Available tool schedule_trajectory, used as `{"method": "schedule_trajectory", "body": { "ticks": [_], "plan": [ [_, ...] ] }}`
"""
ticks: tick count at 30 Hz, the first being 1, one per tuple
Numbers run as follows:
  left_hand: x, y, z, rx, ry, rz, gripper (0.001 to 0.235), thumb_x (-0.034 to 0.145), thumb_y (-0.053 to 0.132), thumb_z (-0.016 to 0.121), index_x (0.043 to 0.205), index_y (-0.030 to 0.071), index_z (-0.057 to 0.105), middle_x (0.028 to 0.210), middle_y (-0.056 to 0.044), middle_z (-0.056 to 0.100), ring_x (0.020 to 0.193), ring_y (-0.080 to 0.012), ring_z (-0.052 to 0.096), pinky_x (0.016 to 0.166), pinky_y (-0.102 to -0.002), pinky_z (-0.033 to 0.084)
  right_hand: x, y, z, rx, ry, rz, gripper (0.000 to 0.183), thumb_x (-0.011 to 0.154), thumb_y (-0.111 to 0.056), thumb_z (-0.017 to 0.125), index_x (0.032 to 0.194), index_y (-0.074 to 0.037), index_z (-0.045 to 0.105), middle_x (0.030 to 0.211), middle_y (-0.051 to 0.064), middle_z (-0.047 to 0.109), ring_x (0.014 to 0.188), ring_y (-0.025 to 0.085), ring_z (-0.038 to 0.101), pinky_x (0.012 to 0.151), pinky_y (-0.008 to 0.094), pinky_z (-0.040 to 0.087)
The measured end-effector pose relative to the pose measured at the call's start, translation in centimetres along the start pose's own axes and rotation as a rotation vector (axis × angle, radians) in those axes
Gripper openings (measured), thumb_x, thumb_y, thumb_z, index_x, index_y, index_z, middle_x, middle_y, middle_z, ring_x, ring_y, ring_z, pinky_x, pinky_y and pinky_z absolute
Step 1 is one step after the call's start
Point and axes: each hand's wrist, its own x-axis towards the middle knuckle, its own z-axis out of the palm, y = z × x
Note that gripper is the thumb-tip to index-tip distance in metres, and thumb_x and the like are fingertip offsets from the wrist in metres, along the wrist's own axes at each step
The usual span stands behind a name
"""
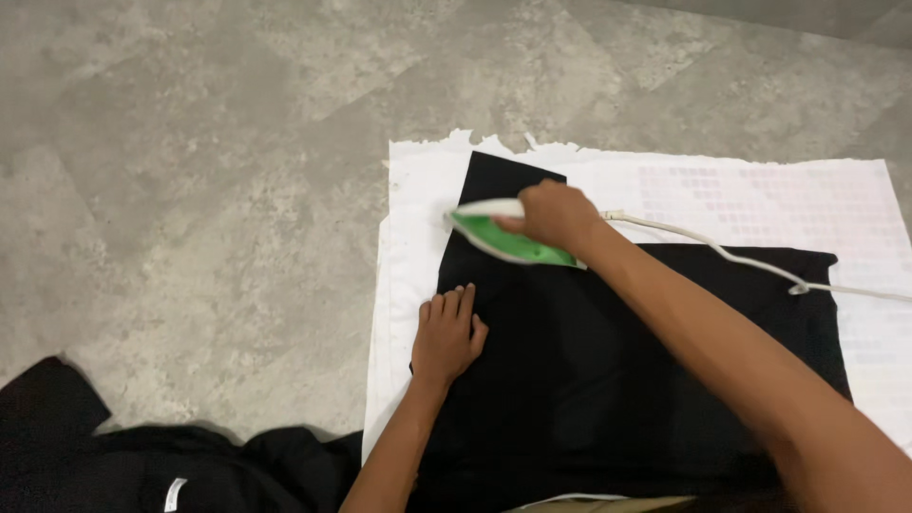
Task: The person irons a black t-shirt laid out on a white cloth on the floor. They use a green and white iron to smooth the fabric, adjusting the shirt's position and flipping it over to iron different sections.
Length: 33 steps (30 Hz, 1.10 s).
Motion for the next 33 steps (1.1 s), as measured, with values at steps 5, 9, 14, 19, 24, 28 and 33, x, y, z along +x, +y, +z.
{"method": "schedule_trajectory", "body": {
  "ticks": [5,9,14,19,24,28,33],
  "plan": [
    [0.0,0.1,-0.1,-0.019,0.028,-0.015,0.048,0.100,0.033,0.045,0.139,0.013,0.063,0.118,-0.008,0.061,0.101,-0.0243,0.056,0.083,-0.038,0.042,0.4,0.7,-0.4,0.030,-0.030,0.005,0.082,0.092,-0.079,0.054,0.108,-0.002,0.078,0.103,0.027,0.076,0.105,0.048,0.074,0.091,0.061,0.058],
    [0.6,0.6,-2.4,0.016,0.027,-0.086,0.054,0.097,0.036,0.047,0.145,0.015,0.059,0.128,-0.012,0.056,0.101,-0.0275,0.054,0.077,-0.039,0.041,-0.6,0.9,-1.1,-0.046,-0.095,-0.125,0.075,0.084,-0.082,0.060,0.111,-0.016,0.082,0.104,0.015,0.081,0.104,0.041,0.077,0.094,0.056,0.061],
    [0.9,0.8,-3.4,0.021,-0.013,-0.114,0.054,0.098,0.037,0.045,0.144,0.012,0.061,0.127,-0.014,0.060,0.094,-0.0257,0.054,0.075,-0.038,0.040,2.7,2.0,-0.9,-0.073,-0.047,0.002,0.081,0.091,-0.083,0.051,0.114,-0.011,0.080,0.110,0.022,0.078,0.108,0.045,0.075,0.094,0.058,0.059],
    [0.9,0.7,-2.7,0.038,-0.049,-0.130,0.057,0.099,0.041,0.043,0.146,0.013,0.060,0.125,-0.012,0.062,0.099,-0.0266,0.054,0.078,-0.039,0.039,5.4,3.3,-0.5,0.030,0.056,0.145,0.091,0.093,-0.089,0.046,0.119,-0.007,0.078,0.113,0.026,0.074,0.110,0.048,0.073,0.091,0.061,0.057],
    [0.9,0.8,-3.8,-0.010,-0.067,-0.088,0.057,0.102,0.035,0.040,0.149,0.008,0.056,0.164,-0.016,0.045,0.151,-0.0297,0.040,0.112,-0.050,0.034,1.1,2.6,-2.9,-0.004,-0.062,0.084,0.081,0.089,-0.085,0.050,0.112,-0.014,0.082,0.109,0.024,0.078,0.114,0.046,0.072,0.098,0.059,0.057],
    [1.1,0.8,-3.1,-0.104,-0.148,-0.144,0.057,0.101,0.036,0.040,0.148,0.006,0.054,0.164,-0.018,0.044,0.153,-0.0304,0.040,0.117,-0.054,0.031,-0.9,1.0,-3.7,-0.112,-0.162,0.027,0.081,0.081,-0.089,0.051,0.110,-0.020,0.083,0.110,0.019,0.080,0.115,0.042,0.073,0.100,0.057,0.058],
    [0.6,0.6,-1.6,-0.117,-0.093,-0.147,0.052,0.102,0.033,0.041,0.144,0.007,0.056,0.157,-0.019,0.049,0.149,-0.0311,0.046,0.115,-0.051,0.033,-0.9,0.1,-1.9,-0.168,-0.144,-0.052,0.074,0.088,-0.081,0.053,0.117,-0.018,0.081,0.106,0.015,0.081,0.108,0.037,0.077,0.096,0.053,0.060]
  ]
}}
